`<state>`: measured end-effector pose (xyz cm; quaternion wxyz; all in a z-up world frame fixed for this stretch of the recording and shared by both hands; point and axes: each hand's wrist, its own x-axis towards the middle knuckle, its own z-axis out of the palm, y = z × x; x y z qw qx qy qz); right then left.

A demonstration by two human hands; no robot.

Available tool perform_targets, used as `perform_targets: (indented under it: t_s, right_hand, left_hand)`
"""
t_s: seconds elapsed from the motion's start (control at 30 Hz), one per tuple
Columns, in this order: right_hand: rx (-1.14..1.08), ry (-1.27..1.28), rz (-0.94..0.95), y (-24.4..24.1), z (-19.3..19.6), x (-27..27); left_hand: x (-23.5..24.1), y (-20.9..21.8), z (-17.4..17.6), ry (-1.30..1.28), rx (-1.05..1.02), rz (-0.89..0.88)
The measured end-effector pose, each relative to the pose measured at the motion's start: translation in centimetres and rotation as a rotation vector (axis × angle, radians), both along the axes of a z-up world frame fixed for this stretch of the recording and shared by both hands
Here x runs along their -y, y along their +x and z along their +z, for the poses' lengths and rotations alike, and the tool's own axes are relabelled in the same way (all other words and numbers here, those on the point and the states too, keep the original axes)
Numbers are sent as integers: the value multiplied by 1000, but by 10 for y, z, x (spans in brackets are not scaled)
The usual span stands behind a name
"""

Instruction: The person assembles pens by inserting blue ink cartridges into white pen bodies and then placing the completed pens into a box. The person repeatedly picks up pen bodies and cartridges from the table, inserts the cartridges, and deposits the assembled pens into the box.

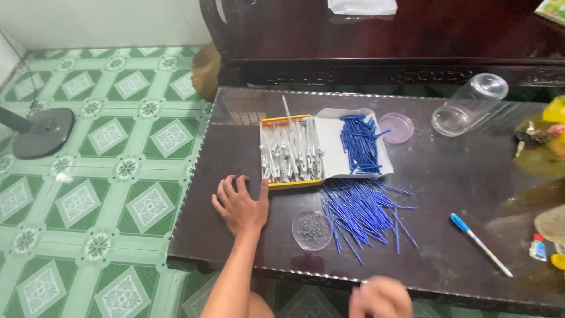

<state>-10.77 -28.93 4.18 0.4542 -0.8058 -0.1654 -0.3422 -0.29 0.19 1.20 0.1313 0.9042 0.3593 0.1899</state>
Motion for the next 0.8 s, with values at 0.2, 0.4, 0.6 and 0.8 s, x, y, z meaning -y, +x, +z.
perform_targets:
  t_s: [0.2,0.4,0.6,0.8]
  right_hand:
    - [-464,44,-76,40,-13,28]
    - [-920,-347,-64,90,23,10]
    - [-949,-666,-50,117,12,-6]
    - [-864,-563,-191,111,23,-10]
  left_hand:
    - [2,-2,-1,15,67,-5]
    - [0,-4,-2,-63,215,6]
    - [25,-27,28,-171,632,-150]
    - [58,-31,55,-440,400,-490]
